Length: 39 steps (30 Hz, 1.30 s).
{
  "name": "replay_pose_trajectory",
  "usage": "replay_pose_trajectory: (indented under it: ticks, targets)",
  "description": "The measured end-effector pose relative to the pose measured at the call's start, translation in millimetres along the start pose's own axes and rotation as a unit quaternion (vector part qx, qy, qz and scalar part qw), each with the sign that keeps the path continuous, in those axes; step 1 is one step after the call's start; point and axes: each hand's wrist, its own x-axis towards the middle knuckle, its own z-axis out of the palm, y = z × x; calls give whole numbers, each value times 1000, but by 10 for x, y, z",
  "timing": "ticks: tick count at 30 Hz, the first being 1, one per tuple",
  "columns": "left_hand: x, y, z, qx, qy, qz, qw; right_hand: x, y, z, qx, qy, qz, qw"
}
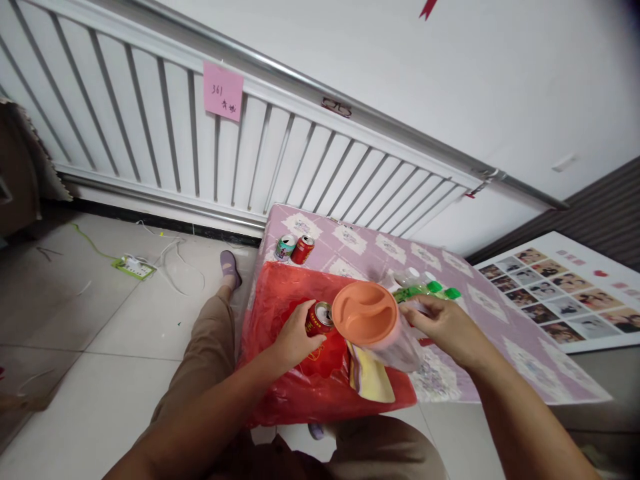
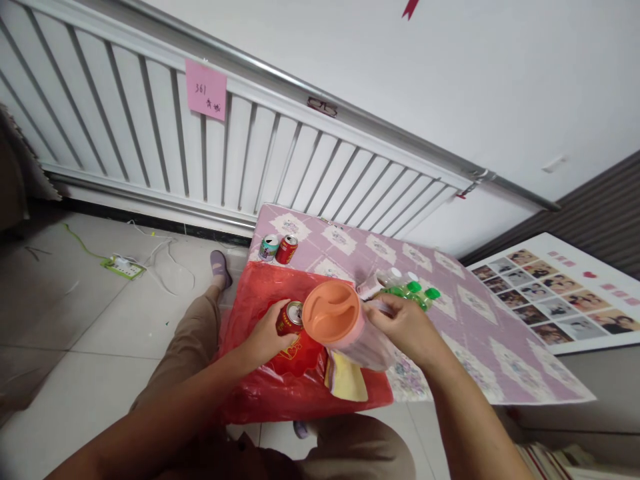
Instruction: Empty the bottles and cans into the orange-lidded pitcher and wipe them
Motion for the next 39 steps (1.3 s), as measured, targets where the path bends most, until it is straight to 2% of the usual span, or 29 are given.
replay_pose_trajectory:
  ticks: [3, 7, 12, 17, 20, 25, 29, 33, 39]
  targets:
    - [3, 95, -3, -17, 2, 8, 1000, -6, 117, -56, 81, -18, 73, 994]
    - [5, 156, 14, -29, 4, 13, 999, -9, 374, -102, 165, 31, 113, 979]
    - [-11, 144, 48, -25, 6, 3, 1000, -23, 652, -58, 295, 70, 103, 947]
    - [-32, 70, 73, -21, 5, -9, 1000, -40, 851, 35, 361, 100, 80, 924]
    - [-30, -21, 101, -4, 5, 9, 1000, -42, 973, 74, 390, 108, 85, 910]
    - [-27, -136, 142, 7, 8, 32, 999, -73, 1077, 98, 396, 114, 90, 907]
    - [-24, -124, 138, 17, 2, 24, 1000, -104, 1117, 113, 389, 119, 91, 909]
    - [-21, -100, 123, 23, 1, 14, 1000, -92, 1179, 134, 408, 129, 99, 898]
    - [-28, -108, 91, 44, 5, 0, 999, 61, 1303, 164, 374, 166, 54, 911]
